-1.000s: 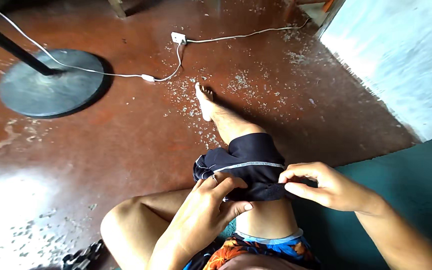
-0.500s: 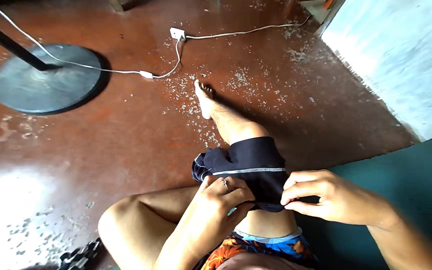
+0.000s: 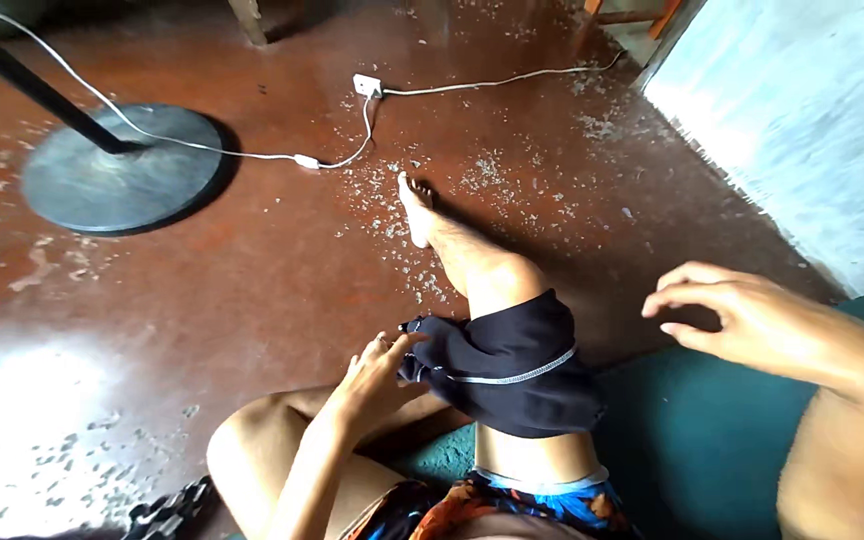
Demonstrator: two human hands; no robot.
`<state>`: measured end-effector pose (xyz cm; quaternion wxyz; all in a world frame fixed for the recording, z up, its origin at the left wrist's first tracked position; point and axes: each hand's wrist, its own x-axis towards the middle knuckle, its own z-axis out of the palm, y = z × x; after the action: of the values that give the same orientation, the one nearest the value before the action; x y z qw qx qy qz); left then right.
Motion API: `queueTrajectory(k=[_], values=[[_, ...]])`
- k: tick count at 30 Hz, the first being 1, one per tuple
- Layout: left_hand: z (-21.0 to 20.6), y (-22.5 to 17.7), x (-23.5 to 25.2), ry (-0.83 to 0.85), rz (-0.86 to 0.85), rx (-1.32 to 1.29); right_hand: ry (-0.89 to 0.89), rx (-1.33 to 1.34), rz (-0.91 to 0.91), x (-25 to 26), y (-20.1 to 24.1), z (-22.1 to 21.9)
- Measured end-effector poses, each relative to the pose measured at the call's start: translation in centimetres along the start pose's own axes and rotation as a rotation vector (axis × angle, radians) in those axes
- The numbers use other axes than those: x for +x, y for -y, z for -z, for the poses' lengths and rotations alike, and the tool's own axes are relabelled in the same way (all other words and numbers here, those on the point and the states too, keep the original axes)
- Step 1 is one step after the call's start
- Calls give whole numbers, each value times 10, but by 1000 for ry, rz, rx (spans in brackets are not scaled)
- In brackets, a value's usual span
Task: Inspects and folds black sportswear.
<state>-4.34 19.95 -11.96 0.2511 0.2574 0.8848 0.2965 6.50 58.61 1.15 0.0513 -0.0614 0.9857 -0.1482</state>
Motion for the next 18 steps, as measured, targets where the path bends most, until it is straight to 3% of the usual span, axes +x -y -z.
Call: queueTrajectory(k=[2, 4, 7, 10, 13, 18], values=[[-20, 13, 17, 105, 137, 59, -135, 26, 192, 2, 20, -6], [-45, 23, 27, 159, 183, 112, -69, 83, 330, 4, 55, -32], [-84, 32, 38, 154, 135, 160, 80, -53, 434, 7, 91, -92], [-97, 39, 43, 96, 78, 153, -85, -191, 488, 15, 89, -108], [-63, 43, 37, -17, 96, 97, -255, -141, 482, 26, 74, -89], [29, 33, -8, -452, -67, 94, -427, -4, 373, 41, 52, -29]])
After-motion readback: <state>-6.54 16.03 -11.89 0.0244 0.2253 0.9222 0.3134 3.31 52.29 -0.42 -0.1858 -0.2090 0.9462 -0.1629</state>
